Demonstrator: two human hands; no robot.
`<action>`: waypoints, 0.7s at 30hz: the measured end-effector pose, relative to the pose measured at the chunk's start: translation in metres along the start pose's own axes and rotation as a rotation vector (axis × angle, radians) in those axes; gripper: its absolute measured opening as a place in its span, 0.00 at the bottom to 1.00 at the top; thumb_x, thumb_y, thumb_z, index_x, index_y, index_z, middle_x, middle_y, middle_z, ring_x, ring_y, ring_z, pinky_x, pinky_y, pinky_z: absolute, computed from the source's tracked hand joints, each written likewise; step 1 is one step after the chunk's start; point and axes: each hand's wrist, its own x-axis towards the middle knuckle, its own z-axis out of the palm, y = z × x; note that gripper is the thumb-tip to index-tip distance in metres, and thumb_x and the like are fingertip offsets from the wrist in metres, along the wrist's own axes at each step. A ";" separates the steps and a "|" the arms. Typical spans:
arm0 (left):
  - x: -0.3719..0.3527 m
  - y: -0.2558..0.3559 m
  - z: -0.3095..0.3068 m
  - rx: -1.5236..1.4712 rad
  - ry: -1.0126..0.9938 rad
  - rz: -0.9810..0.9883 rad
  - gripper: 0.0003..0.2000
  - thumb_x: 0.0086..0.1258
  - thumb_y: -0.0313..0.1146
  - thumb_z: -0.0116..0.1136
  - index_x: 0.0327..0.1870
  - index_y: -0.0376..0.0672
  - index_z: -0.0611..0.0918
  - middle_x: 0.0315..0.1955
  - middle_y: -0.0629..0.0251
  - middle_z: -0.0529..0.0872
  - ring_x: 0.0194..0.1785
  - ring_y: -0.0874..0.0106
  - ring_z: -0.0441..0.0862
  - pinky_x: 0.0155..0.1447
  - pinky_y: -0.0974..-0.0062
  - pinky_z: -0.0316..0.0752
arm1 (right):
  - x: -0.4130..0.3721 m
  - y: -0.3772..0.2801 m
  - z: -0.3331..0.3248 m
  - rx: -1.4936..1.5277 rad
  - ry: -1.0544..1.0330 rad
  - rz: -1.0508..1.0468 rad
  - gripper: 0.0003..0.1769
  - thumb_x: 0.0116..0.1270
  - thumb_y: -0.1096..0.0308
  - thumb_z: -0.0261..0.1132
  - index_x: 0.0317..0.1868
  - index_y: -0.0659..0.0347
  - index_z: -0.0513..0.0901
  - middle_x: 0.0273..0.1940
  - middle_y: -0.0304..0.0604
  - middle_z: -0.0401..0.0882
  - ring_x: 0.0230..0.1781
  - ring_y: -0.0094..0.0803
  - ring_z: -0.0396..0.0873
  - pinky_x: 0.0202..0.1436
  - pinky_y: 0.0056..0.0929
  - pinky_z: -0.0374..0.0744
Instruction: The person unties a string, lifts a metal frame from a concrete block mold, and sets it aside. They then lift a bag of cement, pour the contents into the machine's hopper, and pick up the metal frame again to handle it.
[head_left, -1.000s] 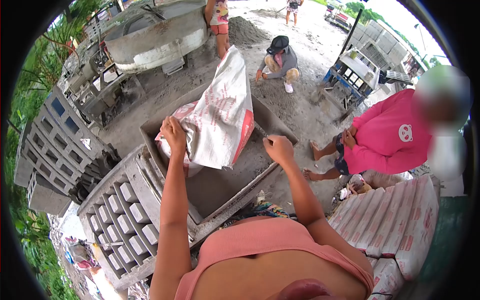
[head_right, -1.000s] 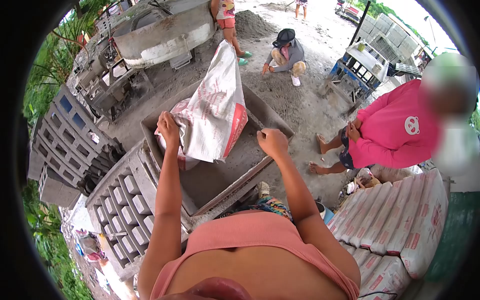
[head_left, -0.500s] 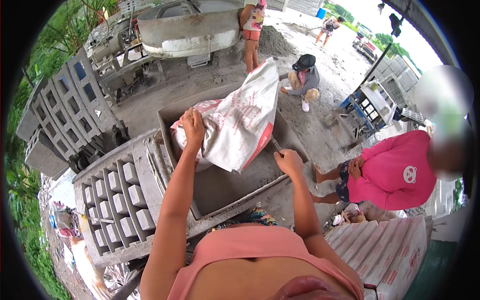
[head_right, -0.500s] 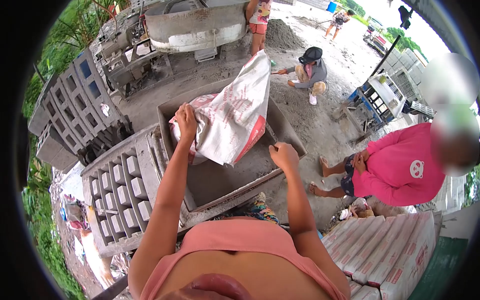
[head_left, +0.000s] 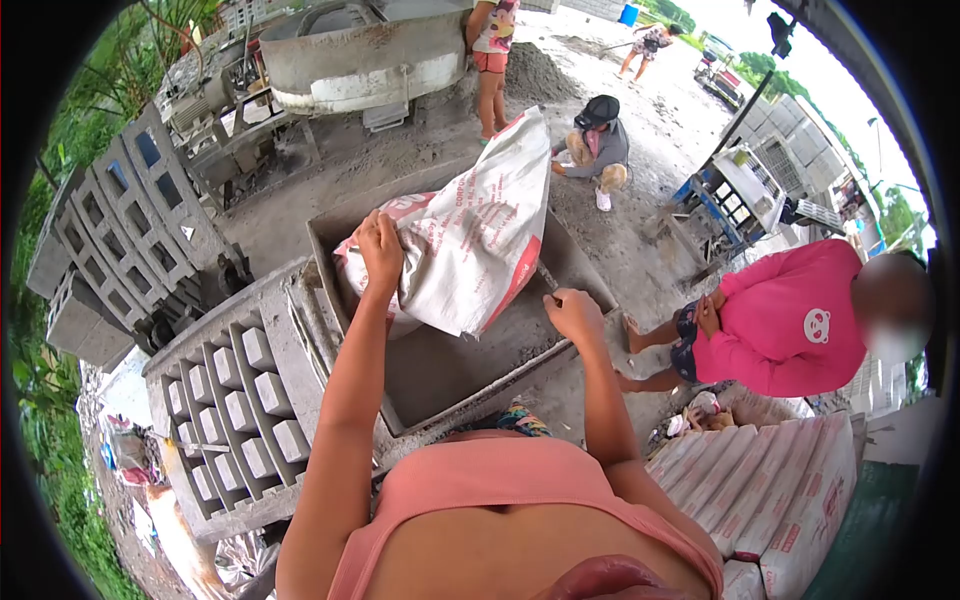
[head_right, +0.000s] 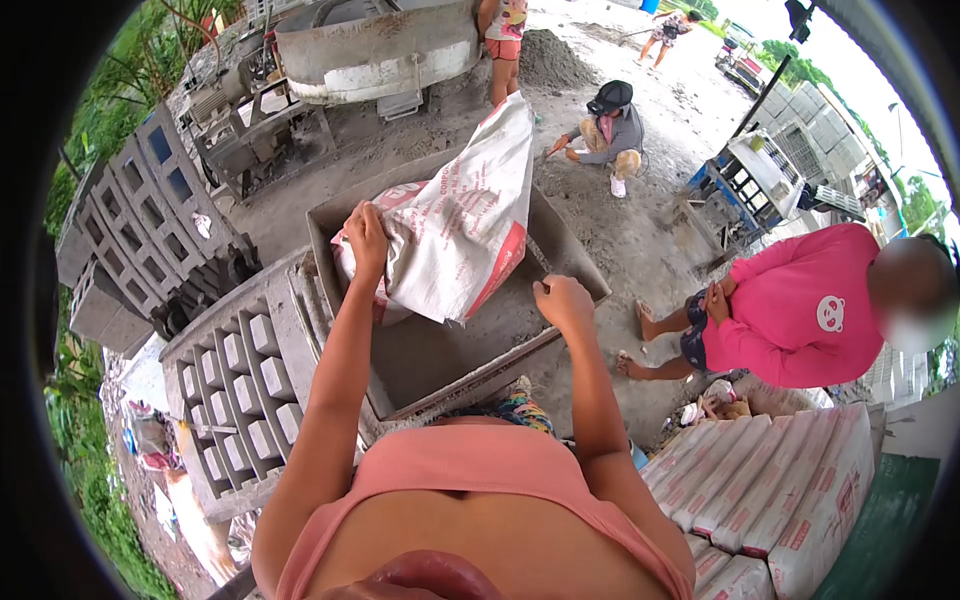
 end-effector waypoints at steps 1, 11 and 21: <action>0.000 0.002 0.000 0.000 0.001 0.002 0.16 0.69 0.30 0.39 0.18 0.33 0.63 0.13 0.64 0.63 0.19 0.76 0.60 0.27 0.72 0.57 | -0.001 -0.001 0.000 -0.008 0.001 0.002 0.17 0.59 0.54 0.58 0.32 0.59 0.83 0.31 0.53 0.80 0.35 0.50 0.79 0.41 0.42 0.76; 0.001 0.011 -0.002 -0.024 0.015 -0.044 0.15 0.65 0.29 0.40 0.18 0.30 0.63 0.14 0.51 0.65 0.18 0.62 0.61 0.28 0.64 0.57 | -0.001 -0.001 0.001 -0.045 -0.030 0.015 0.17 0.59 0.53 0.58 0.34 0.58 0.83 0.30 0.51 0.81 0.35 0.49 0.79 0.40 0.41 0.77; 0.001 0.003 0.000 -0.007 0.011 -0.036 0.16 0.65 0.29 0.41 0.16 0.32 0.64 0.13 0.53 0.66 0.19 0.62 0.65 0.28 0.65 0.58 | 0.005 -0.001 -0.002 0.093 0.054 -0.006 0.17 0.59 0.54 0.58 0.27 0.60 0.81 0.27 0.51 0.79 0.32 0.50 0.78 0.35 0.42 0.75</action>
